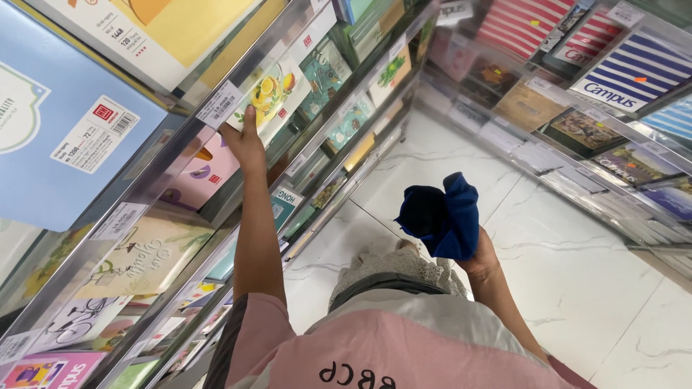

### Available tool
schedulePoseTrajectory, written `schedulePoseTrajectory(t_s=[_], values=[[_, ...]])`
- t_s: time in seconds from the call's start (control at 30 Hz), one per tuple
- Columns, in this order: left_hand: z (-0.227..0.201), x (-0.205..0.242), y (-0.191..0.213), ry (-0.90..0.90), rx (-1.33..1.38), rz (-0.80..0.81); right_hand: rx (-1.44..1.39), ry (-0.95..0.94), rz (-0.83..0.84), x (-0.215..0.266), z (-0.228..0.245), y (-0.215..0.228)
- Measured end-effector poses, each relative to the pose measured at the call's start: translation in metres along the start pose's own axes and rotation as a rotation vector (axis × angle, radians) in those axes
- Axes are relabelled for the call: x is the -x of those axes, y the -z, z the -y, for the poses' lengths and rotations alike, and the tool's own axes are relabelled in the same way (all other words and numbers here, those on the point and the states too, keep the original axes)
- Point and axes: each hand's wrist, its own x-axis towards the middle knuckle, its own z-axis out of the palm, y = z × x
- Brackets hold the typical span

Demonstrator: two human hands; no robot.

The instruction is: Wiping dust off notebooks on a display shelf.

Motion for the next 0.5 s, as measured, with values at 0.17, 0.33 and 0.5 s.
schedulePoseTrajectory(t_s=[0.17, 0.33, 0.5], values=[[-0.029, 0.005, -0.005, 0.048, -0.061, 0.067, -0.008, -0.020, -0.038, 0.002, 0.003, 0.001], [0.019, 0.003, 0.003, -0.004, -0.202, -0.007, -0.015, -0.008, -0.045, 0.010, 0.007, -0.012], [0.023, 0.034, -0.004, -0.246, -0.734, -0.031, -0.020, -0.103, 0.072, 0.017, 0.020, -0.030]])
